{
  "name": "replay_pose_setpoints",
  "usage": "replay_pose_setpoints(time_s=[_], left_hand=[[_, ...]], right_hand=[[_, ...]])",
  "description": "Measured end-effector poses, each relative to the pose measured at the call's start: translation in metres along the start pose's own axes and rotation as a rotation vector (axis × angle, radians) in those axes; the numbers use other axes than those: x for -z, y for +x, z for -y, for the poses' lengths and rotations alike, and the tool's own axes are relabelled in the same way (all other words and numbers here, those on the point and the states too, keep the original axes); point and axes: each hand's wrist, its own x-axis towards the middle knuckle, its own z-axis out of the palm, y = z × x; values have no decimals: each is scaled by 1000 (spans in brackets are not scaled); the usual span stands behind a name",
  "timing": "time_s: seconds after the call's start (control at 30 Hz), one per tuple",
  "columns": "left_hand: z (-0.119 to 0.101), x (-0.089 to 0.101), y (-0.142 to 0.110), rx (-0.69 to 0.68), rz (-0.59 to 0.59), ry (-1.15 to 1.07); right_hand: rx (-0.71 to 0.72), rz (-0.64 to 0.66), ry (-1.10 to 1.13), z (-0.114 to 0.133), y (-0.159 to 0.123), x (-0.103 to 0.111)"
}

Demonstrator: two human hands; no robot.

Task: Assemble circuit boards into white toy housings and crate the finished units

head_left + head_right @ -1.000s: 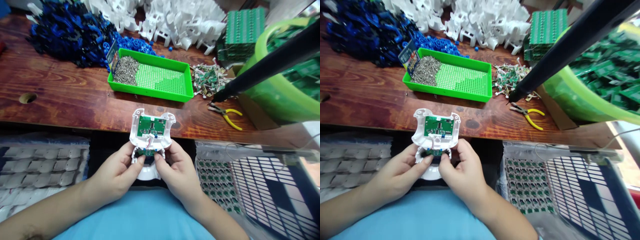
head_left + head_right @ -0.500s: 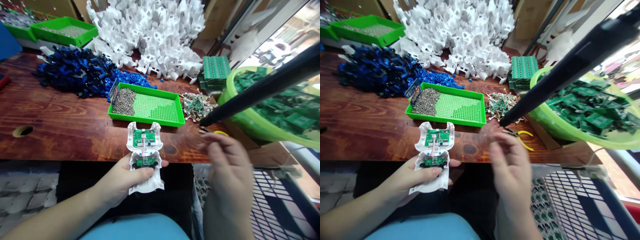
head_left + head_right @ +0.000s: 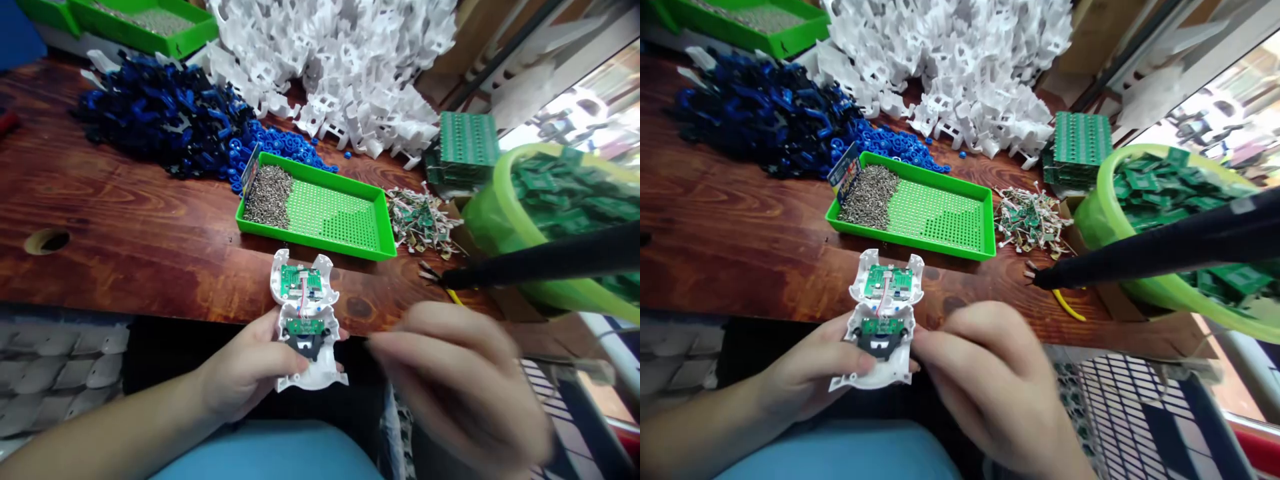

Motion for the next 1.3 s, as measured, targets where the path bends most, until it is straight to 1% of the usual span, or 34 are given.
replay_pose_setpoints(time_s=[0.07, 0.13, 0.17, 0.23, 0.3, 0.33, 0.4, 0.5, 0.6, 0.67, 0.73, 0.8, 0.83, 0.9, 1.07, 1.2, 1.3], left_hand=[[0, -1, -4, -48, 52, -61], [2, -3, -8, -77, 67, -100], [3, -4, -10, -94, 58, -110], [4, -10, -11, -133, 39, -134], [5, -17, -10, -166, 52, -148], [4, -22, -9, -170, 68, -145], [3, -31, -6, -156, 87, -113], [0, -43, -3, -103, 112, -33], [-3, -55, -2, -47, 153, 18], [-4, -60, -1, -32, 165, 27], [-4, -64, 0, -10, 160, 52], [-2, -64, 1, 18, 150, 108], [-1, -63, 2, 25, 147, 141], [3, -59, 1, 11, 146, 193], [10, -52, -6, -84, 170, 240], [11, -53, -14, -101, 142, 311], [12, -55, -17, -84, 110, 312]], right_hand=[[126, 203, -24, 6, -5, -13], [173, 354, -7, 8, -4, -20], [165, 388, 29, 8, -3, -23], [121, 399, 89, 9, -5, -25], [70, 342, 86, 10, -11, -28], [49, 293, 69, 11, -16, -29], [25, 186, 58, 11, -28, -32], [-42, 1, 127, 7, -48, -32], [-176, -199, 240, -1, -64, -29], [-257, -339, 355, -5, -69, -25], [-302, -485, 491, -9, -69, -22], [-326, -590, 602, -11, -66, -21], [-340, -620, 641, -11, -65, -21], [-378, -638, 705, -11, -62, -21], [-427, -636, 859, -11, -63, -24], [-492, -621, 936, -13, -65, -23], [-503, -650, 995, -15, -65, -23]])
